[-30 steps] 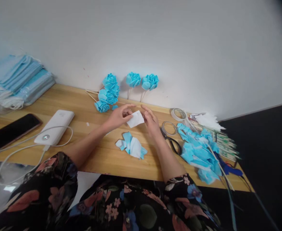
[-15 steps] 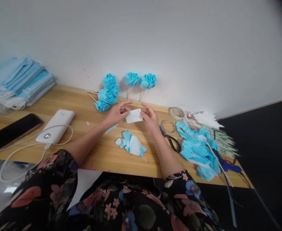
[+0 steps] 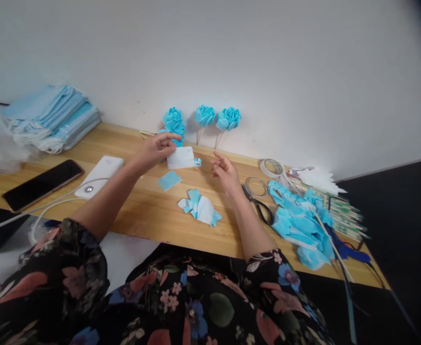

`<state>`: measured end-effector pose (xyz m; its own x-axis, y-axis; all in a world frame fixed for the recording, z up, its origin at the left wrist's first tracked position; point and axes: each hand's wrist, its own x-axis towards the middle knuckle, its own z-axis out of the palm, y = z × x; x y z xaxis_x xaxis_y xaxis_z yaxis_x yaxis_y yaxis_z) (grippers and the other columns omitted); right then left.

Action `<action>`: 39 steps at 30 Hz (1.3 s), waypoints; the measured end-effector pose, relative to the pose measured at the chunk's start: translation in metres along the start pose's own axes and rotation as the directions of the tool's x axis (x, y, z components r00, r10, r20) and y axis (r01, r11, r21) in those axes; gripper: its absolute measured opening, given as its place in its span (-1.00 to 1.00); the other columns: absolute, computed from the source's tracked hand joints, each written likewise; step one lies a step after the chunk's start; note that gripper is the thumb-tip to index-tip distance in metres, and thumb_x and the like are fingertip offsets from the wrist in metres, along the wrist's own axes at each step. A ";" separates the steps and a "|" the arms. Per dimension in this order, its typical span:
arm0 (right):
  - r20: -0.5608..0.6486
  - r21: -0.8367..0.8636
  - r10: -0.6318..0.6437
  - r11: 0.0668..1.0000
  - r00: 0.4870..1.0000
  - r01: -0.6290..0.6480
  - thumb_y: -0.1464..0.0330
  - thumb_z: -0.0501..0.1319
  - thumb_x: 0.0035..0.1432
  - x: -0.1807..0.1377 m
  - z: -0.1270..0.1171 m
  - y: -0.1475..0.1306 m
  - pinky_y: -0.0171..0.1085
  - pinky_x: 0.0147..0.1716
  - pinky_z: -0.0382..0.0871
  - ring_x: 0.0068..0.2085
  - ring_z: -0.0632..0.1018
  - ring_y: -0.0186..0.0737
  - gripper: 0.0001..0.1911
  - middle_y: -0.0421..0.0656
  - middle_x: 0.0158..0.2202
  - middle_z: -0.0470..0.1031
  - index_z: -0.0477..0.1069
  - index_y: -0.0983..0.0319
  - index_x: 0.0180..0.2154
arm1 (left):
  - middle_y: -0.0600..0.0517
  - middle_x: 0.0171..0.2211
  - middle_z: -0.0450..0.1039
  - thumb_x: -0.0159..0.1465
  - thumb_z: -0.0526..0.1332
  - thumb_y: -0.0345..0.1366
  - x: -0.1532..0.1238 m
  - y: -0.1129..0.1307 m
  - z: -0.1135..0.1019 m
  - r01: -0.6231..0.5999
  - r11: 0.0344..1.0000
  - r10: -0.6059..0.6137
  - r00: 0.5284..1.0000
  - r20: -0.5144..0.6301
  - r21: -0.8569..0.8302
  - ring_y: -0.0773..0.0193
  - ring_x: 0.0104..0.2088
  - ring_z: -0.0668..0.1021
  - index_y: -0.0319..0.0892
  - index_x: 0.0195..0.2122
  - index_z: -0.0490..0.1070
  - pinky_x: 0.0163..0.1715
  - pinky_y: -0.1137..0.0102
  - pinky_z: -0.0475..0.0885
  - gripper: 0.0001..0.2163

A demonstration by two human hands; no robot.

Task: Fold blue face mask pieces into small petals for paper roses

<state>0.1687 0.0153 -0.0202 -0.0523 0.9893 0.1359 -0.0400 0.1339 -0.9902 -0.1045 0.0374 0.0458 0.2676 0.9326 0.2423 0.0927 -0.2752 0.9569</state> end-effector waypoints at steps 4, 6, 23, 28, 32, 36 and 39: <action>-0.007 -0.032 0.001 0.999 1.000 -0.001 0.14 0.34 0.03 0.000 0.000 0.000 -0.28 -0.35 0.49 -0.22 0.54 -0.23 -0.44 -0.13 -0.13 0.58 0.43 0.11 0.08 | 0.10 -0.50 0.39 0.12 0.26 -0.22 -0.022 -0.022 -0.023 0.105 0.968 -0.108 0.994 0.002 0.226 0.39 -0.55 0.36 -0.22 -0.10 0.56 -0.54 0.48 0.26 -0.66; -0.029 -0.034 -0.013 0.999 0.999 0.012 0.12 0.34 0.01 0.001 0.001 -0.004 -0.29 -0.37 0.48 -0.24 0.53 -0.24 -0.43 -0.14 -0.16 0.58 0.43 0.11 0.08 | 0.10 -0.53 0.39 0.15 0.21 -0.20 -0.032 -0.034 -0.028 0.133 0.916 -0.125 0.991 -0.046 0.379 0.36 -0.55 0.36 -0.22 -0.09 0.58 -0.53 0.47 0.24 -0.65; 0.600 -0.666 -0.005 0.551 0.800 0.503 0.31 0.38 0.15 -0.111 -0.014 -0.063 0.04 0.04 0.45 0.04 0.55 0.06 -0.63 -0.02 -0.01 0.59 0.53 0.12 0.02 | -0.12 -0.16 0.64 0.39 0.12 -0.21 -0.077 -0.009 0.030 -0.404 0.681 0.240 0.911 0.336 0.611 0.08 -0.13 0.61 -0.14 -0.14 0.60 -0.06 0.22 0.41 -0.74; 0.564 -0.685 -0.114 0.489 0.818 0.540 0.43 0.24 0.22 -0.138 -0.006 -0.033 0.13 0.22 0.36 0.24 0.45 0.08 -0.55 0.04 0.20 0.49 0.46 0.16 0.15 | -0.07 -0.26 0.64 0.40 0.12 -0.25 -0.087 -0.011 0.064 -0.498 0.731 0.198 0.810 0.553 0.467 0.14 -0.23 0.60 -0.12 -0.24 0.59 -0.15 0.29 0.37 -0.77; 0.289 -0.625 -0.173 0.711 0.942 0.323 0.43 0.13 0.23 -0.132 -0.005 -0.024 0.02 0.05 0.49 0.00 0.62 -0.03 -0.72 -0.06 -0.05 0.64 0.59 0.14 -0.14 | -0.08 -0.21 0.65 0.41 0.11 -0.28 -0.089 -0.023 0.071 -0.512 0.719 0.151 0.776 0.613 0.471 0.14 -0.21 0.60 -0.12 -0.21 0.58 -0.15 0.30 0.37 -0.77; -0.038 -0.295 0.081 0.951 0.996 -0.089 0.30 0.22 0.15 -0.111 -0.005 -0.036 -0.13 -0.15 0.53 -0.22 0.63 -0.14 -0.83 -0.15 -0.27 0.66 0.59 0.15 -0.27 | -0.08 -0.23 0.64 0.41 0.09 -0.27 -0.086 -0.022 0.070 -0.491 0.756 0.165 0.783 0.600 0.433 0.14 -0.21 0.60 -0.14 -0.24 0.57 -0.15 0.29 0.39 -0.76; -0.129 0.000 0.222 0.975 0.966 -0.224 0.23 0.31 0.03 -0.094 -0.004 -0.045 -0.19 -0.19 0.52 -0.31 0.58 -0.21 -0.81 -0.20 -0.37 0.60 0.58 0.17 -0.32 | -0.09 -0.20 0.63 0.38 0.14 -0.24 -0.079 -0.009 0.069 -0.406 0.825 0.232 0.878 0.419 0.394 0.14 -0.16 0.60 -0.14 -0.24 0.57 -0.12 0.30 0.42 -0.79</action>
<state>0.1790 -0.0833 0.0116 0.0697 0.9932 -0.0932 -0.0274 -0.0915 -0.9954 -0.0603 -0.0496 0.0070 0.6585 0.6568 0.3673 0.3455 -0.6975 0.6278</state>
